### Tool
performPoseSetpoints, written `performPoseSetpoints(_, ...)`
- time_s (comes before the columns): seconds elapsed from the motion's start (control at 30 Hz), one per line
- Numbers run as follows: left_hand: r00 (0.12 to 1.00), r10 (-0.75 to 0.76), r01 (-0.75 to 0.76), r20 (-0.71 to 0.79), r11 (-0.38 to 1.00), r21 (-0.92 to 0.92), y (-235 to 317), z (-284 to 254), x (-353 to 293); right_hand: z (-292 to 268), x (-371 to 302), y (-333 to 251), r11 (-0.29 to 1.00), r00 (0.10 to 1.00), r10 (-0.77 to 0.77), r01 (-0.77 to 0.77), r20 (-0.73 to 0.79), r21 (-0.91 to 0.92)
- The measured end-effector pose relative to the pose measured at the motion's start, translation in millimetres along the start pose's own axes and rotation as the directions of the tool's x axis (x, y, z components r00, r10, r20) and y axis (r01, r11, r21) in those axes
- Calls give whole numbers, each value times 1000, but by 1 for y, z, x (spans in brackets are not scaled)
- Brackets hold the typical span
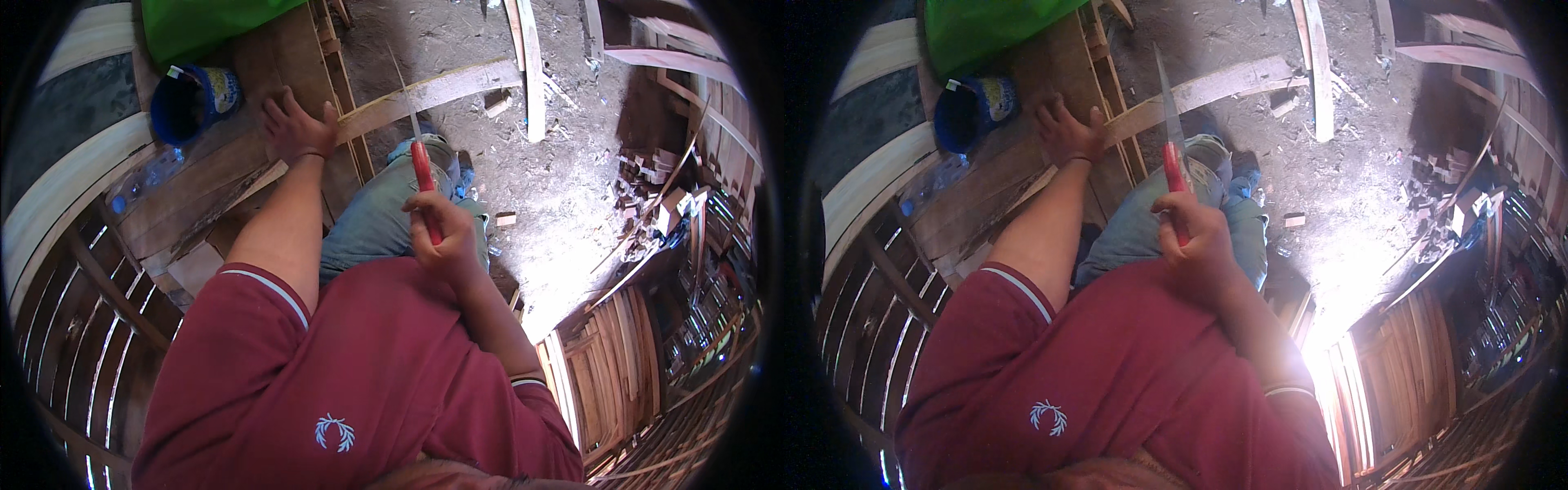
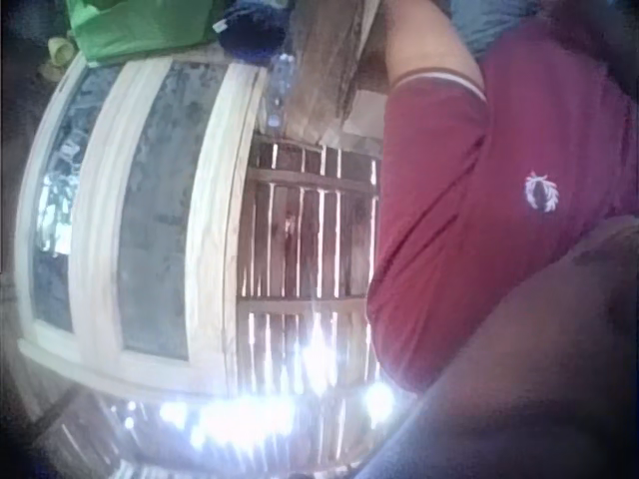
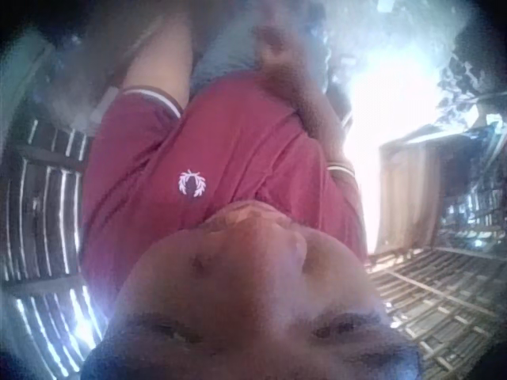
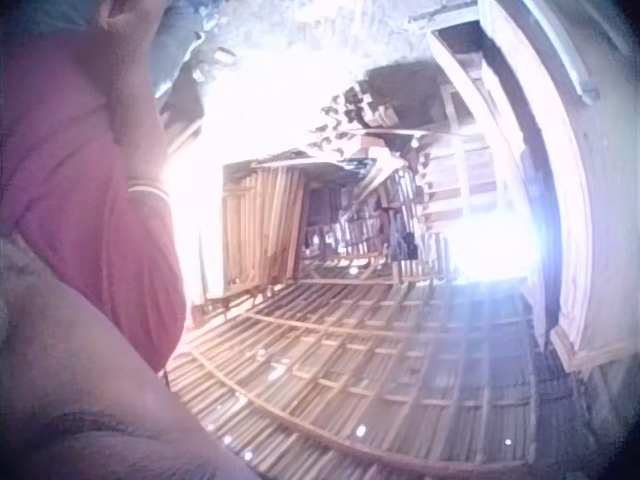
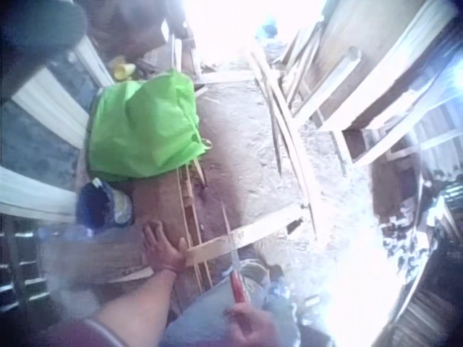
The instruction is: The person sits on the floor of a workshop and uses a hand saw to cut a thin wooden strip. They hold the wood steady with their left hand and saw with their right hand, generating sawdust. The person repositions the wood and continues cutting along its length.
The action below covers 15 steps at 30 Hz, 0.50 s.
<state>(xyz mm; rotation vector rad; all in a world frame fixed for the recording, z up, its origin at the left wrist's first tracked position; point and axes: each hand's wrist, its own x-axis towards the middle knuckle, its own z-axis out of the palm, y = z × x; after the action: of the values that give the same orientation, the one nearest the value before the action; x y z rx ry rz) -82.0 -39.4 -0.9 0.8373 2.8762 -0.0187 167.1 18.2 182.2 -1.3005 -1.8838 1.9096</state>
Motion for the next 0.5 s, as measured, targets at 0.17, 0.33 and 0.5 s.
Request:
performPoseSetpoints(0.17, 1000, -4, 5, 25, 1000, -24, -2, -10, -3, -23, -5, 29, 999, 985, -40, 45, -165, 29)
performPoseSetpoints(0.33, 982, 172, -166, 76, 983, -84, -41, -1, 1, -28, 7, 17, 997, 995, -54, 58, -89, 46)
performPoseSetpoints(0.5, 965, 263, -262, 21, 965, -10, -65, -4, -14, -22, -4, 15, 1000, 996, -24, 25, -87, 1)
